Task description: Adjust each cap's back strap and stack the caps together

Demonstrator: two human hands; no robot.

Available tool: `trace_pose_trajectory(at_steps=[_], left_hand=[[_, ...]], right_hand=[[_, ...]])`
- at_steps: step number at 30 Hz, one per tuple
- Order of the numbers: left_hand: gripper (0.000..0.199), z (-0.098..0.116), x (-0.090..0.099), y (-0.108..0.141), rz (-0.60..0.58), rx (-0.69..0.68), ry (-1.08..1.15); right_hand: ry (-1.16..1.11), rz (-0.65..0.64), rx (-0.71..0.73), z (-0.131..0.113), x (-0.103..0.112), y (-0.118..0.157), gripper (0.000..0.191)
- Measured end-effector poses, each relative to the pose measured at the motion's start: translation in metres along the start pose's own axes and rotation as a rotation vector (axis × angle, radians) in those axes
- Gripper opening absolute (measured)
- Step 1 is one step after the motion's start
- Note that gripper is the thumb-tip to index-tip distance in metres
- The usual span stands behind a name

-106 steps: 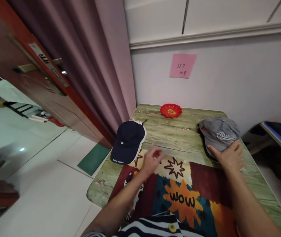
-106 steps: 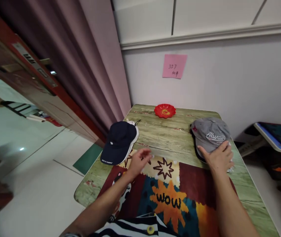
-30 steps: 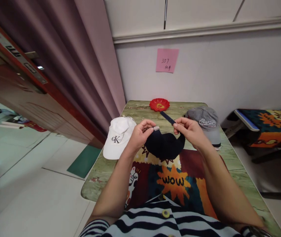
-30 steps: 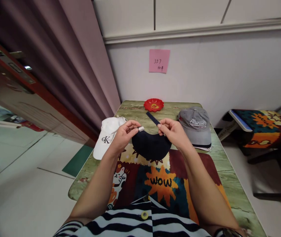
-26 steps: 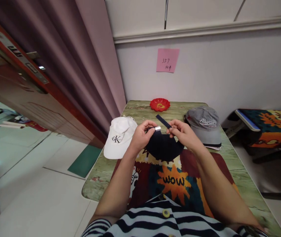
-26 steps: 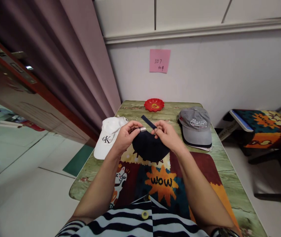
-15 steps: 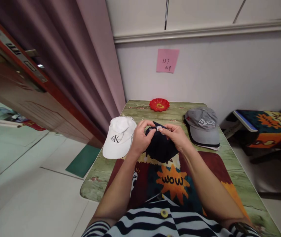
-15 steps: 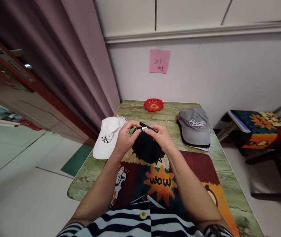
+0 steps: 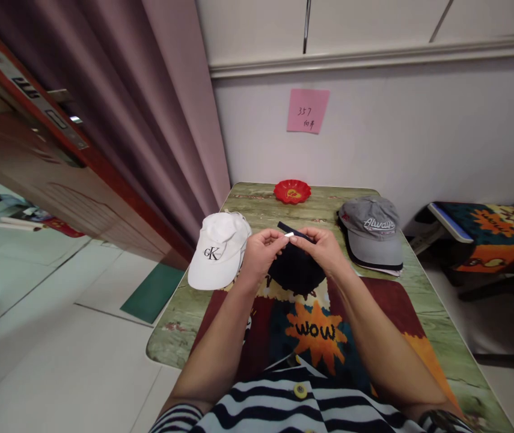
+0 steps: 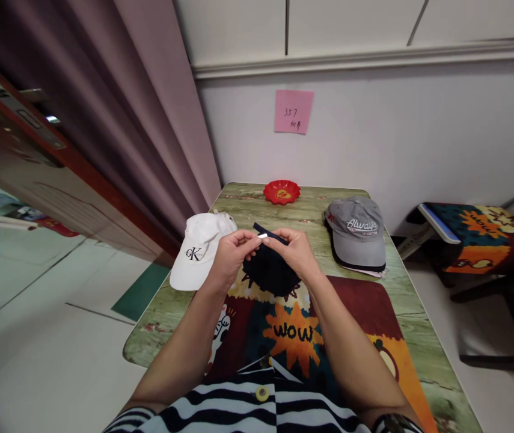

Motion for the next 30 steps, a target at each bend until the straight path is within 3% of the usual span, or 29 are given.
trace_pose_trajectory(at_steps=[5, 9, 13, 16, 22, 30], left_hand=[[0.024, -0.007, 0.006, -0.001, -0.012, 0.082, 0.057], [0.028, -0.011, 0.010, -0.002, -0.013, 0.169, 0.103], [0.027, -0.007, 0.011, -0.001, 0.024, 0.118, 0.120], [0.028, -0.007, 0.009, -0.001, 0.005, 0.131, 0.202], [0.028, -0.017, 0.008, -0.002, -0.112, 0.269, 0.372], [0.026, -0.020, 0.006, -0.004, -0.120, 0.274, 0.369]], right_hand=[[0.067, 0.119, 0.015, 0.001, 0.020, 0.004, 0.042], [0.058, 0.117, -0.015, 0.002, 0.030, 0.009, 0.032], [0.126, 0.063, -0.047, 0.002, 0.024, 0.014, 0.022], [0.160, 0.038, -0.008, 0.001, 0.015, 0.015, 0.026], [0.115, 0.083, 0.032, 0.003, 0.007, 0.015, 0.038], [0.148, 0.119, 0.000, 0.015, 0.004, 0.012, 0.035]])
Point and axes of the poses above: each hand's wrist, its own y-axis away from the middle knuckle, its own x-axis out of the back of the hand, z = x × y, the point moved 4 cm from there along -y, towards the middle knuckle, and after that the axes turned 1 degree about z, right-handed, at the moved point
